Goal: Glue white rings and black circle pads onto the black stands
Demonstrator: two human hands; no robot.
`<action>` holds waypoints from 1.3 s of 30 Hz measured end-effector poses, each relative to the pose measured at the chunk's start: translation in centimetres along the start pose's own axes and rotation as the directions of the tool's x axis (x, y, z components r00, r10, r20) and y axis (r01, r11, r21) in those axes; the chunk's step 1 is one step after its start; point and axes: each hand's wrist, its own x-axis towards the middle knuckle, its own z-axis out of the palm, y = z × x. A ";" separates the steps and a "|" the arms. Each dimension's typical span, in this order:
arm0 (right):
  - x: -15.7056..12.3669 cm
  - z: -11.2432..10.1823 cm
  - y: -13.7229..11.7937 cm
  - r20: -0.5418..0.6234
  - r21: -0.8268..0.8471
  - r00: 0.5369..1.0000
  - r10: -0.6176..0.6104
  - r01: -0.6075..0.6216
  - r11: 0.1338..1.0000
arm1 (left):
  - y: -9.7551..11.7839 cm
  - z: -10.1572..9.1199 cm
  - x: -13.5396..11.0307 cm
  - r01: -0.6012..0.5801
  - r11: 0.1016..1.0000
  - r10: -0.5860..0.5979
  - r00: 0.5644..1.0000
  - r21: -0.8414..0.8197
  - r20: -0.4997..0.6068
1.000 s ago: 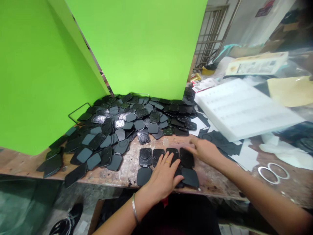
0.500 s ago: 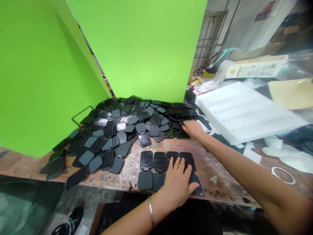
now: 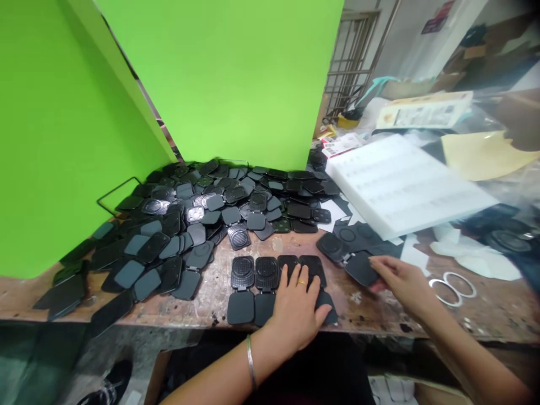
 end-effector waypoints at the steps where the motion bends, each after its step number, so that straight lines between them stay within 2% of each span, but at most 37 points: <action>1: -0.8 0.1 1.1 0.025 0.042 0.999 0.039 -0.040 0.998 | 0.0 0.0 0.1 0.006 1.000 -0.006 1.000 -0.006 0.007; 3: -2.2 0.4 2.7 0.055 -0.002 0.998 0.042 -0.042 0.999 | 0.1 -0.1 0.2 0.016 1.000 -0.015 1.000 -0.007 0.014; 5: -3.0 0.6 3.5 0.084 -0.219 0.995 -0.060 0.077 0.973 | 0.0 -0.3 0.5 0.021 1.000 -0.021 1.000 -0.005 0.016; 8: -3.0 0.3 3.3 0.163 -0.573 0.966 -0.203 0.260 0.778 | -0.3 -1.0 1.0 0.020 0.999 -0.019 0.999 -0.032 0.038; 10: -2.3 -0.1 2.7 0.223 -0.651 0.934 -0.280 0.356 0.671 | -0.8 -1.8 1.5 -0.009 0.998 0.014 0.997 -0.065 0.072; 11: -1.7 -0.3 2.4 0.264 -0.637 0.905 -0.334 0.424 0.643 | -1.1 -2.1 1.8 -0.034 0.996 0.041 0.995 -0.081 0.090; 13: -0.5 -0.5 2.0 0.367 -0.546 0.813 -0.452 0.582 0.602 | -1.7 -2.6 2.3 -0.083 0.992 0.095 0.988 -0.098 0.124; 15: 0.7 -0.4 1.7 0.470 -0.450 0.730 -0.496 0.682 0.576 | -2.2 -2.7 2.8 -0.109 0.989 0.124 0.979 -0.100 0.161; 18: 1.9 0.1 1.7 0.584 -0.378 0.672 -0.456 0.722 0.580 | -2.7 -2.2 3.3 -0.114 0.989 0.131 0.970 -0.093 0.203; 22: 2.3 0.6 1.7 0.664 -0.341 0.617 -0.422 0.752 0.564 | -2.6 -1.5 3.6 -0.117 0.990 0.129 0.977 -0.080 0.171; 24: 2.1 0.6 1.5 0.687 -0.336 0.606 -0.401 0.754 0.564 | -2.5 -1.3 3.6 -0.107 0.992 0.117 0.980 -0.071 0.158; 31: 1.4 0.3 0.4 0.724 -0.356 0.609 -0.325 0.733 0.580 | -2.4 -1.1 3.5 -0.083 0.993 0.097 0.978 -0.082 0.183; 39: 0.9 0.1 -0.4 0.734 -0.360 0.628 -0.259 0.683 0.635 | -2.1 -1.1 3.3 -0.047 0.994 0.066 0.977 -0.096 0.204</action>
